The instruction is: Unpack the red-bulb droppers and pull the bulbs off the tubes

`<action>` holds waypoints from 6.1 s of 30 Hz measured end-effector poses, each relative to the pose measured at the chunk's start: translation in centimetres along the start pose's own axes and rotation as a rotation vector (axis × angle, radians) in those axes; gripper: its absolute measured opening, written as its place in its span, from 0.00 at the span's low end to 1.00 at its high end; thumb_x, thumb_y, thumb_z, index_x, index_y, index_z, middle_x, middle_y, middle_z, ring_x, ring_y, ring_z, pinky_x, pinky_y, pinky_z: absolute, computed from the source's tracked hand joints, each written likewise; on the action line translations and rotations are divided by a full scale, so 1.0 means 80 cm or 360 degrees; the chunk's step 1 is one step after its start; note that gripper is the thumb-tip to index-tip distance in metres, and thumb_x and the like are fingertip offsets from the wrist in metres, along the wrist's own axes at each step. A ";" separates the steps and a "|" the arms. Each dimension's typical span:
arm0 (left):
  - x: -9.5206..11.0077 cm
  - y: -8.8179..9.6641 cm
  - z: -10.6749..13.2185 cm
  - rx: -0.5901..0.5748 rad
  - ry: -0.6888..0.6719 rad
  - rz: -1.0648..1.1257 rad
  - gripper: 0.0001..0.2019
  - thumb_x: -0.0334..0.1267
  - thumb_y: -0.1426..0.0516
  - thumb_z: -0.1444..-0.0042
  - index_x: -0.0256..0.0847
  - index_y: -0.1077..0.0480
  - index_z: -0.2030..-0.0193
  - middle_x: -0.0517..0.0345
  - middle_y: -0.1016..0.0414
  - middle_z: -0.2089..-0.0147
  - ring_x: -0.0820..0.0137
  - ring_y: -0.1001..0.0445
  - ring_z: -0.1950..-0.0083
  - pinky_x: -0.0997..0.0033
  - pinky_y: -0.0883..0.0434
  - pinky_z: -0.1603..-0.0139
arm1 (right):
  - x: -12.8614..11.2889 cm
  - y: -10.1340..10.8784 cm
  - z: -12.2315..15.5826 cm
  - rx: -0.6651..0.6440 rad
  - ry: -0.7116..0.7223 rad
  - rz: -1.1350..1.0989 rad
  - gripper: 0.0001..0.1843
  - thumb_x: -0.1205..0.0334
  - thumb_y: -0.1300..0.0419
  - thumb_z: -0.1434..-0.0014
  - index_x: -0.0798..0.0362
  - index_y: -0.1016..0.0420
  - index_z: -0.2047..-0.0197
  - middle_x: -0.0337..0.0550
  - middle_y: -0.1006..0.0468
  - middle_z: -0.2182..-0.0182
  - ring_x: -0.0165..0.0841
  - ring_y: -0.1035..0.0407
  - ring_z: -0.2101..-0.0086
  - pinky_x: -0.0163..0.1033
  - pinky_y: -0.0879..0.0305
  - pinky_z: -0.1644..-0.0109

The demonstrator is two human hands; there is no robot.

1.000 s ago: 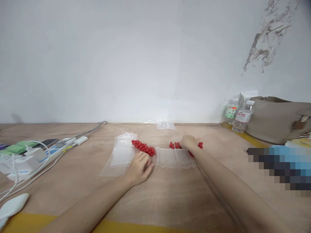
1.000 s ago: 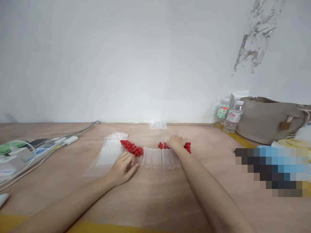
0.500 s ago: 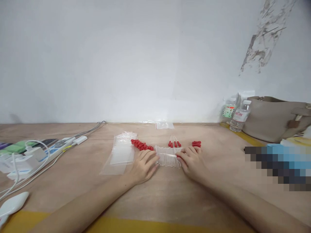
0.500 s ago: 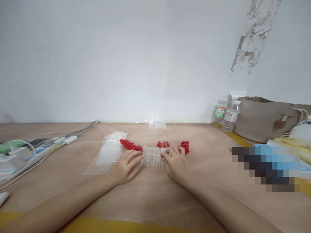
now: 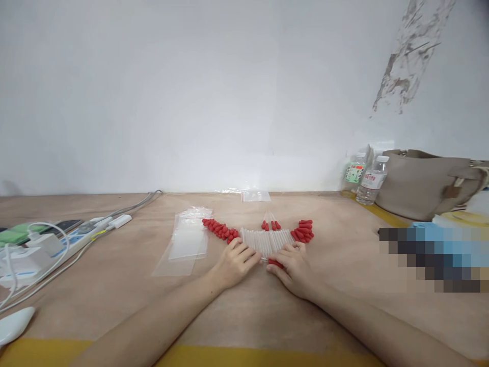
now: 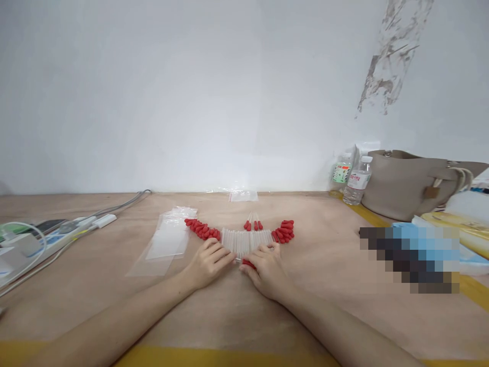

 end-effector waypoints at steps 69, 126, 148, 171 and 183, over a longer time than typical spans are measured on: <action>-0.032 0.000 0.016 -0.0032 0.0562 0.0621 0.10 0.35 0.49 0.45 0.39 0.32 0.58 0.51 0.32 0.60 0.66 0.35 0.55 0.61 0.35 0.53 | 0.113 0.008 -0.097 -0.0308 -0.0861 0.0758 0.10 0.63 0.47 0.50 0.54 0.25 0.76 0.53 0.25 0.72 0.42 0.36 0.63 0.47 0.53 0.61; -0.002 0.012 0.005 0.0033 0.0117 -0.0015 0.12 0.36 0.50 0.43 0.37 0.37 0.76 0.61 0.35 0.80 0.72 0.40 0.71 0.63 0.48 0.62 | -0.028 0.016 0.012 0.0578 0.0738 0.0815 0.09 0.70 0.47 0.45 0.52 0.28 0.63 0.35 0.25 0.76 0.26 0.38 0.70 0.41 0.55 0.58; -0.045 -0.005 0.003 0.0122 0.0686 0.0335 0.18 0.27 0.56 0.44 0.37 0.41 0.47 0.53 0.38 0.64 0.70 0.36 0.63 0.71 0.33 0.65 | 0.120 0.052 -0.010 0.0499 -0.0510 0.0045 0.16 0.64 0.51 0.46 0.57 0.31 0.56 0.48 0.31 0.67 0.33 0.35 0.69 0.38 0.37 0.67; -0.032 -0.021 0.004 -0.0143 0.0451 0.0663 0.18 0.41 0.47 0.45 0.35 0.38 0.50 0.49 0.30 0.58 0.65 0.35 0.57 0.63 0.33 0.56 | 0.101 0.042 -0.015 0.0299 -0.0328 0.0656 0.13 0.59 0.48 0.44 0.48 0.24 0.72 0.41 0.25 0.68 0.34 0.38 0.63 0.42 0.58 0.61; -0.033 0.001 0.015 -0.0061 0.0548 0.0546 0.17 0.42 0.47 0.46 0.37 0.37 0.50 0.49 0.32 0.55 0.63 0.37 0.53 0.59 0.37 0.53 | 0.118 0.010 -0.097 -0.0325 -0.1021 0.0645 0.11 0.60 0.48 0.49 0.51 0.24 0.70 0.49 0.25 0.68 0.41 0.35 0.62 0.44 0.49 0.62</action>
Point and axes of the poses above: each hand's wrist, its own z-axis away from the middle knuckle, its own y-axis out of the back of the hand, x = y × z, the point moved 5 cm from there along -z, towards the middle knuckle
